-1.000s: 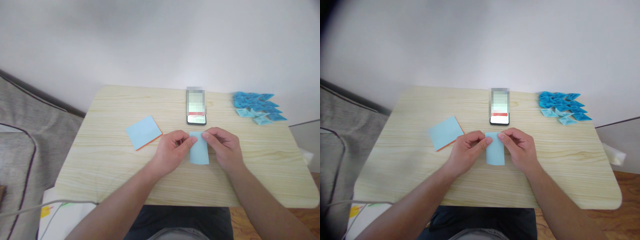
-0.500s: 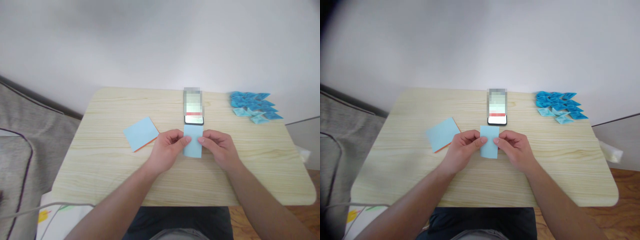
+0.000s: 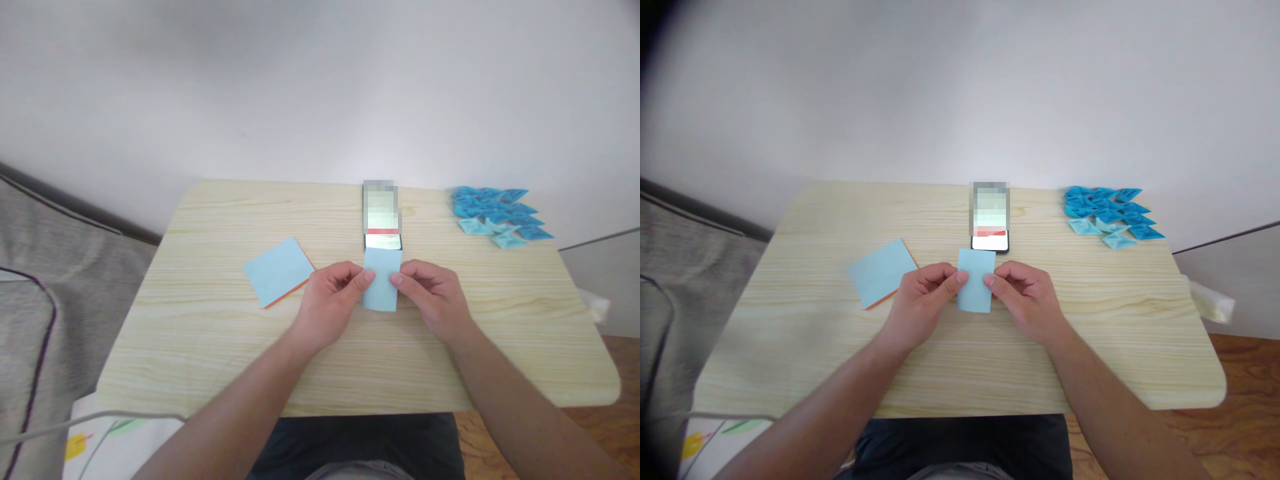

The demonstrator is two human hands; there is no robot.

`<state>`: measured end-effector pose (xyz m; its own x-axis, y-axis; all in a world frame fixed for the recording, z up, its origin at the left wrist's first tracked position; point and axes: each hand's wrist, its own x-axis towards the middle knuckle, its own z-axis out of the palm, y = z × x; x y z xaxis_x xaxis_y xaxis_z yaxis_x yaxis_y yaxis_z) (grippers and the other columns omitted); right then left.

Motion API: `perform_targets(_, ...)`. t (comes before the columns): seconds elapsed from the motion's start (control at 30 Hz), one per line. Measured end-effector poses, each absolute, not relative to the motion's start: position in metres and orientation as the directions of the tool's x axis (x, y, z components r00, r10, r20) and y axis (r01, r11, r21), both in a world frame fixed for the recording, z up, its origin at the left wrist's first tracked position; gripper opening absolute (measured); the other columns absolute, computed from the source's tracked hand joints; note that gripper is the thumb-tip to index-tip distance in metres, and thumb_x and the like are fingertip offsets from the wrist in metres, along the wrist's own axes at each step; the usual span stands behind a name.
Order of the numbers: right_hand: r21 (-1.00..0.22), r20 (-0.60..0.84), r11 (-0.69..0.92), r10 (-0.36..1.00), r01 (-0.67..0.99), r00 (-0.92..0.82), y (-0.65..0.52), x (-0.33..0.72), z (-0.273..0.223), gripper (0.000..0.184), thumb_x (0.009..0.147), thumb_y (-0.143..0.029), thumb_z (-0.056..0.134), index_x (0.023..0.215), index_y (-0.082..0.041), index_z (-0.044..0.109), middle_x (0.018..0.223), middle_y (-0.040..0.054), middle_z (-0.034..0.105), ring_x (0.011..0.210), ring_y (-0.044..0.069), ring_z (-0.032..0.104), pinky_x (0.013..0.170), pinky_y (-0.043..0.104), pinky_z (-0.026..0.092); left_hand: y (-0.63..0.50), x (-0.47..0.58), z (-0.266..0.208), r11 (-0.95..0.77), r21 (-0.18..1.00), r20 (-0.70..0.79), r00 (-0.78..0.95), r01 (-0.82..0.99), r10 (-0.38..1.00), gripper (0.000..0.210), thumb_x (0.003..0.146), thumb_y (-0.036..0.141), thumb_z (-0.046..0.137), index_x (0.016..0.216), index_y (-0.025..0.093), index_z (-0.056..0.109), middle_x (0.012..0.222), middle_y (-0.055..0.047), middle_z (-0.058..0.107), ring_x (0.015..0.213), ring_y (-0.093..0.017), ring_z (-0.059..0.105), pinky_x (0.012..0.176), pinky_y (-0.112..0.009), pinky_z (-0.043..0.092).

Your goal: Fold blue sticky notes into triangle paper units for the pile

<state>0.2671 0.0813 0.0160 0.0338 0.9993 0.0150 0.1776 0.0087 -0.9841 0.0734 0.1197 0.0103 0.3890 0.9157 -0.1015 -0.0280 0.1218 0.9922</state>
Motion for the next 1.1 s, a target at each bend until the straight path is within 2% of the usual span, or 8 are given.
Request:
perform_targets(0.4, -0.999, 0.010, 0.013, 0.999, 0.045, -0.053, 0.0798, 0.2702, 0.0137, 0.013, 0.091, -0.031, 0.070, 0.082, -0.023, 0.073, 0.076, -0.0009, 0.067, 0.072, 0.013, 0.060, 0.066, 0.026, 0.049, 0.1222, 0.0736, 0.0114, 0.146, 0.989, -0.123, 0.353, -0.037, 0.927, 0.035, 0.088, 0.046, 0.070, 0.074, 0.014, 0.067, 0.065, 0.003, 0.052, 0.063, -0.009, 0.041, 0.058, -0.022, 0.033)
perform_targets(0.73, -1.000, 0.008, 0.009, 0.997, 0.019, -0.071, 0.0792, 0.2725, 0.0132, 0.011, 0.092, -0.030, 0.070, 0.084, -0.023, 0.073, 0.078, -0.0006, 0.068, 0.073, 0.014, 0.061, 0.068, 0.026, 0.050, 0.1234, 0.0738, 0.0131, 0.169, 0.983, -0.132, 0.373, -0.067, 0.918, 0.037, 0.090, 0.046, 0.068, 0.072, 0.014, 0.066, 0.065, 0.002, 0.052, 0.064, -0.010, 0.042, 0.060, -0.023, 0.035)
perform_targets(1.1, -0.998, -0.002, 0.002, 0.998, 0.067, -0.057, 0.0792, 0.2718, 0.0151, 0.015, 0.092, -0.034, 0.069, 0.083, -0.023, 0.073, 0.078, 0.0003, 0.069, 0.073, 0.016, 0.061, 0.068, 0.028, 0.049, 0.1229, 0.0734, 0.0148, 0.174, 0.983, -0.141, 0.378, -0.055, 0.915, 0.040, 0.089, 0.050, 0.068, 0.070, 0.015, 0.064, 0.065, 0.002, 0.051, 0.063, -0.010, 0.042, 0.060, -0.023, 0.035)
